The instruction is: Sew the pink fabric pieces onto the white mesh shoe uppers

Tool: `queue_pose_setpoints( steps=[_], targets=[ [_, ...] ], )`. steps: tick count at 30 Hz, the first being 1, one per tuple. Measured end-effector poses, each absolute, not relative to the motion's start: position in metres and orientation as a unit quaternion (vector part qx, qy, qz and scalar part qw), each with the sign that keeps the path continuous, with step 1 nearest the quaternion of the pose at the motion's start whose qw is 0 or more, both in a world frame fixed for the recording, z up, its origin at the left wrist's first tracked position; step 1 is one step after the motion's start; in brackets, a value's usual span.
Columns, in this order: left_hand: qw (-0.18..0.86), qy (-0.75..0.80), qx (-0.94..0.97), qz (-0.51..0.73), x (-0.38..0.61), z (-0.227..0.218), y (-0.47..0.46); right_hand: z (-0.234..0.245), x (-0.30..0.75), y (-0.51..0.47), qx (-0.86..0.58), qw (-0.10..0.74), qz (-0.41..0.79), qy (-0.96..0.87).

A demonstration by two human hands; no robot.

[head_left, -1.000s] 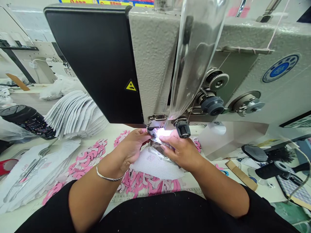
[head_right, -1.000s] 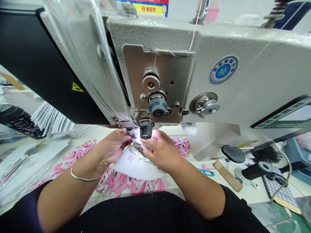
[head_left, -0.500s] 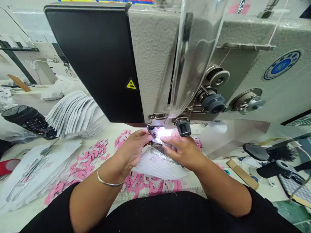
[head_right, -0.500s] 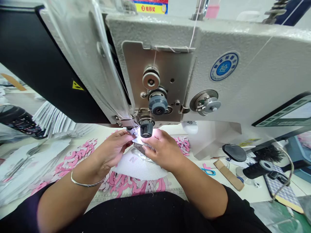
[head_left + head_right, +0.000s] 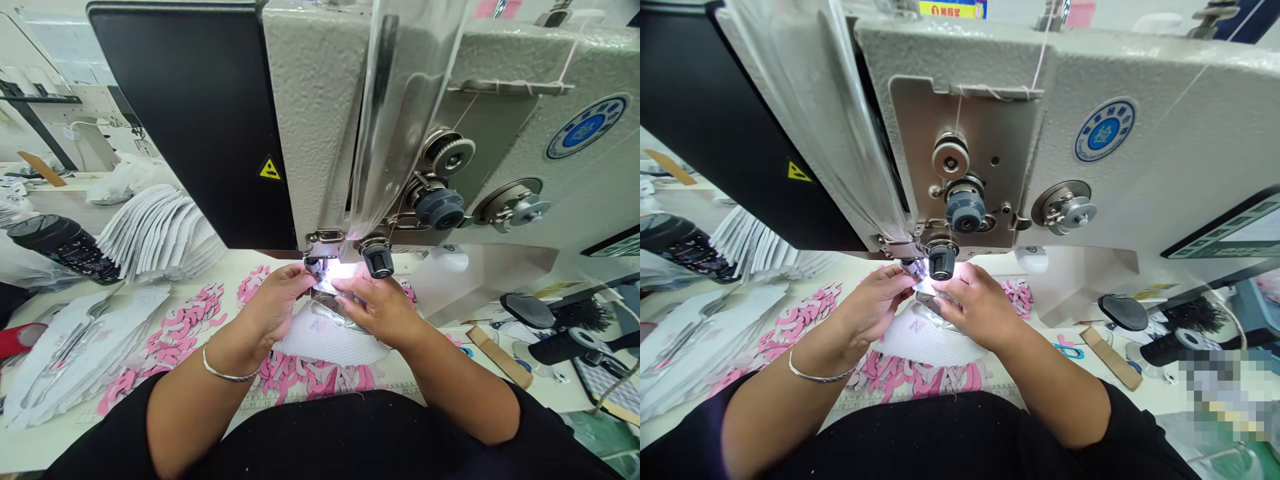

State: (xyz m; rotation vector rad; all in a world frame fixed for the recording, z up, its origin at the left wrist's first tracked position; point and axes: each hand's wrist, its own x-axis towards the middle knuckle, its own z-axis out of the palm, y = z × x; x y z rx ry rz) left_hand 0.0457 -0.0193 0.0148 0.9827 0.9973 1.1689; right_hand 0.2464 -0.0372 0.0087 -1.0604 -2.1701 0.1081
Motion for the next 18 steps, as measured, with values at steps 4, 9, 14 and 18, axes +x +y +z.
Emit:
queue_pose_setpoints(
  steps=[4, 9, 14, 18],
  targets=[
    [0.591, 0.444, 0.438, 0.512, 0.046, 0.017, -0.019, 0.009, 0.246, -0.036, -0.412, 0.354, 0.056, -0.838],
    [0.465, 0.522, 0.583, 0.415, 0.031, 0.026, -0.023, 0.011, 0.245, -0.036, -0.411, 0.36, 0.058, -0.835],
    [0.382, 0.57, 0.681, 0.254, -0.003, 0.029, -0.033, 0.011, 0.247, -0.036, -0.434, 0.345, 0.076, -0.828],
    [0.482, 0.518, 0.673, 0.217, -0.022, 0.024, -0.04, 0.015, 0.254, -0.027, -0.438, 0.33, 0.076, -0.833]
  ],
)
